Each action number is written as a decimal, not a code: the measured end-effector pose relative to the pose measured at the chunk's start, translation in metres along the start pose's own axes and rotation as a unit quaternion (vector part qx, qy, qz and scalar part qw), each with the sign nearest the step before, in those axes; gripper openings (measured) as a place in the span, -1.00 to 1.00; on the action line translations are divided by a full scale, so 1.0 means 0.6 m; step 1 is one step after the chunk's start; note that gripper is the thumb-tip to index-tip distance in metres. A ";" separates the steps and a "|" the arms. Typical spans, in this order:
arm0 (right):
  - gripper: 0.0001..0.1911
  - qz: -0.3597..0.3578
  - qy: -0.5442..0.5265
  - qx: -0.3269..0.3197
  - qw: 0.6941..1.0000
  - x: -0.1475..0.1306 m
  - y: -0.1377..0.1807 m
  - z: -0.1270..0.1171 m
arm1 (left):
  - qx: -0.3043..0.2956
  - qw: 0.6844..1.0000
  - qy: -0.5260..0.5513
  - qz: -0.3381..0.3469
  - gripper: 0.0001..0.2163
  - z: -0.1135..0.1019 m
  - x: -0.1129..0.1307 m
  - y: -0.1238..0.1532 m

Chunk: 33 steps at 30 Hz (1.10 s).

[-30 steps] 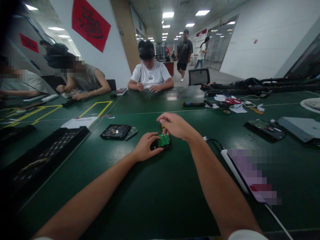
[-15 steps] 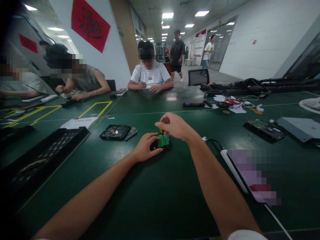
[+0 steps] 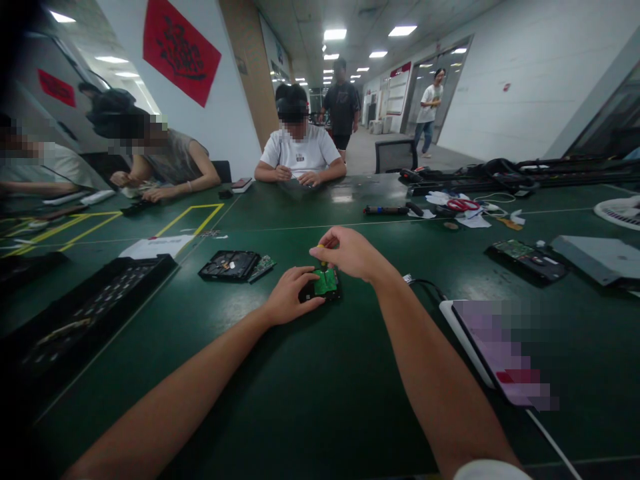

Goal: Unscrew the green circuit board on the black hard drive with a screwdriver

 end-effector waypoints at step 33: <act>-0.91 0.030 -0.073 -0.018 0.997 -0.003 0.002 0.010 | 0.004 1.000 0.000 0.001 -0.47 0.003 -0.001 0.001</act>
Point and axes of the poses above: each hand's wrist, its own y-axis away from the middle knuckle, its own z-axis out of the palm, x = y × z, the point moved 6 cm from there along -y, towards the middle knuckle, and after that the axes turned 12 degrees about x, right-handed, at the moved point
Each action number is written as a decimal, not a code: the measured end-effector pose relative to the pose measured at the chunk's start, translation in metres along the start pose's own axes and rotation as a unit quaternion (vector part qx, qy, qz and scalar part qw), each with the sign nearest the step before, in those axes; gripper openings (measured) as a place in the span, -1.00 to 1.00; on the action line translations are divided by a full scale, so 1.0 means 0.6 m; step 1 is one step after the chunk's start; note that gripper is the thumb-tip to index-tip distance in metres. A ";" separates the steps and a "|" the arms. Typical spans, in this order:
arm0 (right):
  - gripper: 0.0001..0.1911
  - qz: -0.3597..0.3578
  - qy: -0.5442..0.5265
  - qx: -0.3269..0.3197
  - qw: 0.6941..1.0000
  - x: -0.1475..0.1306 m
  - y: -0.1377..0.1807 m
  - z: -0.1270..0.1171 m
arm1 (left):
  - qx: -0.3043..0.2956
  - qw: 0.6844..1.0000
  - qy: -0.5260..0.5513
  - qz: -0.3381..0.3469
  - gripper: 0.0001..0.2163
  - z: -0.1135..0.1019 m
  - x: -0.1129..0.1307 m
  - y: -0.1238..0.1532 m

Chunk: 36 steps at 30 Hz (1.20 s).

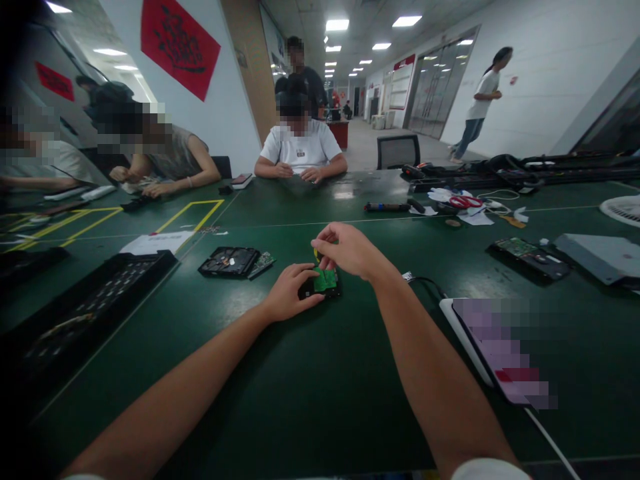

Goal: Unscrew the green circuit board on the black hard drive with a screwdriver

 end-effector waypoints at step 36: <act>-0.84 -0.023 0.059 0.020 0.998 -0.006 0.001 -0.003 | -0.003 1.000 0.004 0.000 -0.47 0.000 -0.001 -0.001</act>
Point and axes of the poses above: each hand's wrist, its own y-axis away from the middle knuckle, its own z-axis out of the palm, x = y × z, the point moved 6 cm from there along -y, towards the middle knuckle, and after that the axes turned 12 degrees about x, right-handed, at the moved point
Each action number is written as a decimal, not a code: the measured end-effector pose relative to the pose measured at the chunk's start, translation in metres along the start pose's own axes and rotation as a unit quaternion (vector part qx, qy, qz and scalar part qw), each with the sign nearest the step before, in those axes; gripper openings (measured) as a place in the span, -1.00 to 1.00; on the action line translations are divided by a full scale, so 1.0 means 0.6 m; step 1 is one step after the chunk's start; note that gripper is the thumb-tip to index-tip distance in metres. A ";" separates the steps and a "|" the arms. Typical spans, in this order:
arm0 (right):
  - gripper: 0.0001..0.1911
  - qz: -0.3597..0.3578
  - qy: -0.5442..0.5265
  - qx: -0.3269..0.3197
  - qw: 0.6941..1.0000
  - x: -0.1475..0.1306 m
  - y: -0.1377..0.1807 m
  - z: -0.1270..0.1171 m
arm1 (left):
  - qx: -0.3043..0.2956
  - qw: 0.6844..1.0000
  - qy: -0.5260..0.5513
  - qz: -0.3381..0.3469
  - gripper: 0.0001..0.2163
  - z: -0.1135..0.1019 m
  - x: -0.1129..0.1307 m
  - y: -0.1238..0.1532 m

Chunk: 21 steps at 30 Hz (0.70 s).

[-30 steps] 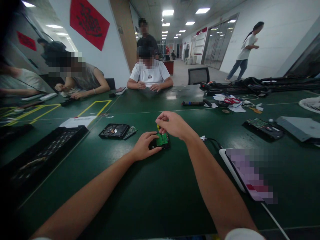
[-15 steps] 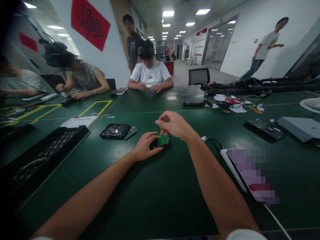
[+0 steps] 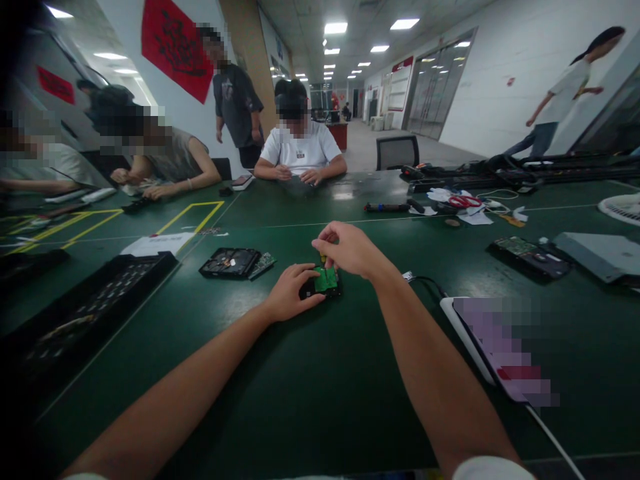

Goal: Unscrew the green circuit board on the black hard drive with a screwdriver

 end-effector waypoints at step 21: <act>-0.91 0.007 -0.039 -0.013 0.999 0.005 -0.003 0.004 | -0.004 1.000 -0.001 -0.005 -0.47 0.000 -0.001 -0.001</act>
Point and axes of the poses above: each hand's wrist, its own y-axis away from the middle knuckle, its own z-axis out of the palm, x = y × z, the point moved 6 cm from there along -y, towards the middle knuckle, and after that the axes turned 12 degrees about x, right-handed, at the moved point
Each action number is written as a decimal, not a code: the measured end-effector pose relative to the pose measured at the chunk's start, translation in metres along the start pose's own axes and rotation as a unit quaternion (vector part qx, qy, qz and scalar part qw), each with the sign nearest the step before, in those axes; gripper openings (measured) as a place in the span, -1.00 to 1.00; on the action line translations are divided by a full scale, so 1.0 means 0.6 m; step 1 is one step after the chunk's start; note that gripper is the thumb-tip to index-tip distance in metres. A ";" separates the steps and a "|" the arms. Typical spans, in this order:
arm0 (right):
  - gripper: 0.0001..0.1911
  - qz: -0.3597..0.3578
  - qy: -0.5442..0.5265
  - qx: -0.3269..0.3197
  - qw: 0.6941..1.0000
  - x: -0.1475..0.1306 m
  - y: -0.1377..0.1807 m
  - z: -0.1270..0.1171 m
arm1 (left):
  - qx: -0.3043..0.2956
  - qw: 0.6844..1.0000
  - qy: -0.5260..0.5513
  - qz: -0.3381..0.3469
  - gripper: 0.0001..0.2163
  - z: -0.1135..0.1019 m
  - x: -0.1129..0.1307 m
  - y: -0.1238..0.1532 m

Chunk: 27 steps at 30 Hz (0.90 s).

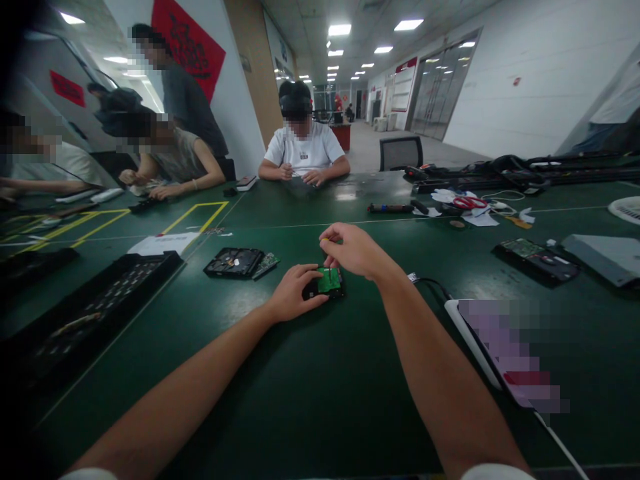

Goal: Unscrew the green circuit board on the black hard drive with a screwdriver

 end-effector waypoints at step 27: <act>-0.75 -0.024 0.031 -0.003 0.999 0.007 -0.008 -0.003 | 0.005 1.000 -0.001 0.001 -0.46 -0.004 0.002 0.001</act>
Point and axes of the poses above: each hand's wrist, its own y-axis away from the middle knuckle, its own z-axis out of the palm, x = y × z, the point moved 6 cm from there along -y, towards the middle knuckle, and after that the axes turned 12 degrees about x, right-handed, at the moved point
